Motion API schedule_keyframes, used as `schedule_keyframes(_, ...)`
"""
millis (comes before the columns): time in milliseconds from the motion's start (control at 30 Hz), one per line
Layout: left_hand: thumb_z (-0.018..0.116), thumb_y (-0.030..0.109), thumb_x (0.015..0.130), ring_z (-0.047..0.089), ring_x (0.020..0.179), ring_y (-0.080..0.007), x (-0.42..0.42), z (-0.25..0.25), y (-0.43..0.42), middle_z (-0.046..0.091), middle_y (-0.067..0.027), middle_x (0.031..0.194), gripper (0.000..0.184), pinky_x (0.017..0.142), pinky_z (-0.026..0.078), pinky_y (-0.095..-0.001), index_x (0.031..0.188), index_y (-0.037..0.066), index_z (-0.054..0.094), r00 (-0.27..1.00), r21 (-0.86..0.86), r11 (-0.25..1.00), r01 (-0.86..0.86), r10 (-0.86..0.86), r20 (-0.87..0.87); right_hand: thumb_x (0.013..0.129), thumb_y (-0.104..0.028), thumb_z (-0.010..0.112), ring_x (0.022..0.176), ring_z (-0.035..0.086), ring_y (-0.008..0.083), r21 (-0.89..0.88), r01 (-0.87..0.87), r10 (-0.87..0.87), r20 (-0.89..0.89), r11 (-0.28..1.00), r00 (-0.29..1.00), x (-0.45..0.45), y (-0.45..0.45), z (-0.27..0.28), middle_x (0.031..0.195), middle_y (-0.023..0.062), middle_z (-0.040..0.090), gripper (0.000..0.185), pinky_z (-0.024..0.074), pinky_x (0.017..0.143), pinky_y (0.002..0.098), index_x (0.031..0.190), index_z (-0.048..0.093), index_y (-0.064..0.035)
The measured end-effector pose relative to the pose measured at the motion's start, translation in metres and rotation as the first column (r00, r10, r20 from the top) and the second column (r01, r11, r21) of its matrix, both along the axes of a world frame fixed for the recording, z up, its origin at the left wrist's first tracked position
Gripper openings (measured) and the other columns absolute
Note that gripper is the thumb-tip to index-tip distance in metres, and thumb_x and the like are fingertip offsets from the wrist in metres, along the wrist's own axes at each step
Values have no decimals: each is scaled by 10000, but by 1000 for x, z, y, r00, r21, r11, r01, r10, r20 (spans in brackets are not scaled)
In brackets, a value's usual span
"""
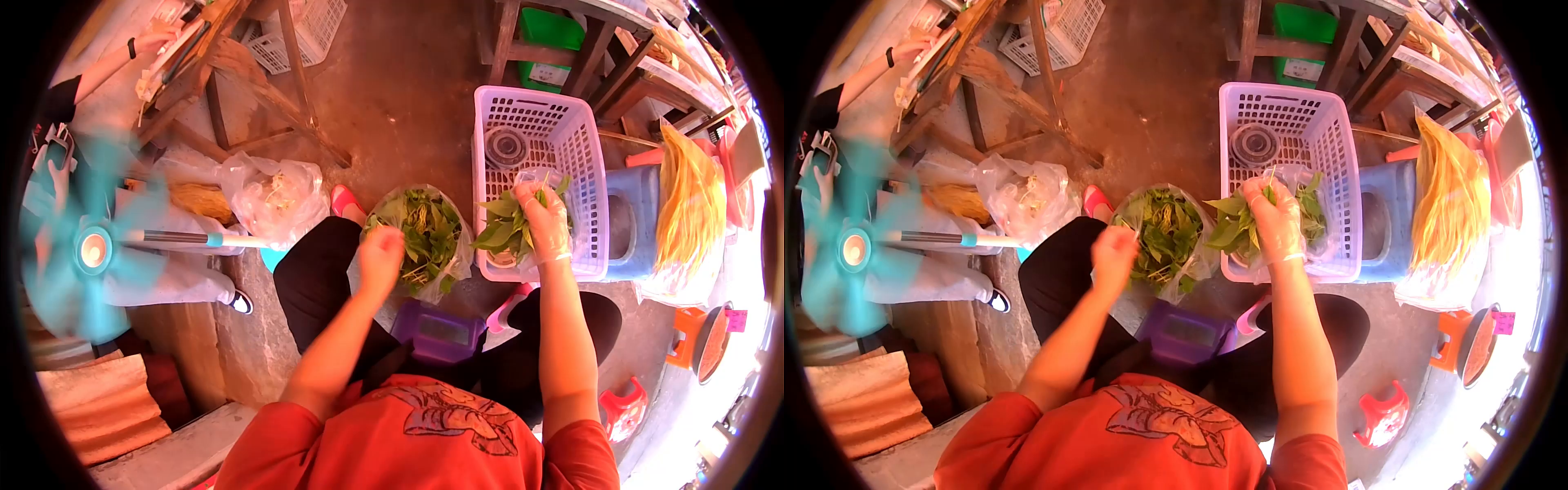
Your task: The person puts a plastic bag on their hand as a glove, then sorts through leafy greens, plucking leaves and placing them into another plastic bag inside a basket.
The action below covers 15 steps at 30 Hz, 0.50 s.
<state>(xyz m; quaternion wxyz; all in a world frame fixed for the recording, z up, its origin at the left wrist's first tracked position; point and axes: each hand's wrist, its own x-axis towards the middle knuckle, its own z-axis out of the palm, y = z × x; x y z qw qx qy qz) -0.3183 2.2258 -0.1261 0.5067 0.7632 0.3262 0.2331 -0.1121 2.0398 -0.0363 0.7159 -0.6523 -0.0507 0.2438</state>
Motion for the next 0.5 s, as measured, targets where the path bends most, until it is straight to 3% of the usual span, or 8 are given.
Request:
schedule_keyframes(67, 575, 63, 787, 621, 688, -263, -5, -30, -41, 619, -133, 721, 73, 629, 476, -337, 828, 25, 620, 947, -3, 983, 185, -179, -268, 833, -130, 618, 723, 476, 45, 51, -12, 13, -14, 999, 1000, -2, 4, -4, 792, -53, 554, 68, 398, 666, 200, 833, 613, -62)
schedule_keyframes(100, 559, 71, 790, 622, 762, -337, -9, -46, -46, 623, -174, 808, 96, 684, 487, -392, 819, 23, 636, 850, -17, 957, 289, -265, -455, 832, -132, 620, 720, 472, 45, 77, -15, 17, -19, 997, 1000, -3, 6, -6, 789, -52, 551, 71, 396, 661, 199, 831, 614, -62)
schedule_keyframes(167, 517, 53, 819, 606, 903, -326, -20, -93, -44, 625, -166, 939, 163, 784, 473, -380, 938, 33, 627, 658, 51, 907, 418, -264, -705, 830, -136, 623, 711, 465, 44, 59, -60, 60, -4, 996, 998, -5, 6, -5, 775, -50, 545, 80, 392, 652, 199, 822, 614, -57)
schedule_keyframes(233, 492, 41, 835, 570, 990, -321, -31, -147, -38, 609, -162, 1016, 239, 864, 431, -412, 1054, 52, 586, 598, 113, 916, 384, -153, -787, 828, -137, 624, 703, 459, 44, 16, -93, 92, 28, 996, 995, -3, 6, -5, 762, -47, 540, 88, 391, 645, 200, 812, 613, -51)
schedule_keyframes(267, 479, 35, 843, 552, 1034, -319, -30, -150, -36, 601, -159, 1055, 284, 905, 410, -429, 1112, 61, 566, 560, 148, 914, 377, -98, -822, 828, -136, 623, 700, 457, 43, -20, -102, 103, 49, 995, 994, -3, 5, -7, 755, -45, 539, 92, 392, 644, 202, 807, 613, -47)
schedule_keyframes(367, 468, 34, 858, 521, 1081, -308, -21, -153, -38, 589, -137, 1106, 379, 942, 352, -492, 1233, 85, 471, 418, -17, 908, 419, -209, -884, 828, -137, 618, 682, 450, 41, -45, -88, 90, 56, 995, 994, -4, 5, -2, 728, -46, 533, 105, 391, 633, 205, 799, 611, -36)
schedule_keyframes(400, 535, 90, 846, 547, 1037, -304, -3, -138, -34, 614, -116, 1061, 301, 931, 329, -544, 1147, 85, 552, 242, -184, 892, 414, -303, -922, 828, -138, 617, 681, 449, 41, -25, -82, 83, 33, 996, 996, -3, 4, -3, 726, -47, 531, 106, 389, 630, 205, 799, 611, -36)
schedule_keyframes(500, 610, 151, 815, 588, 942, -299, 3, -122, -33, 647, -98, 938, 184, 897, 369, -498, 987, 89, 631, 407, -209, 930, 301, -324, -854, 829, -142, 611, 681, 445, 40, -28, -77, 77, 12, 997, 997, 0, 0, -7, 724, -48, 527, 110, 385, 621, 207, 801, 611, -36)
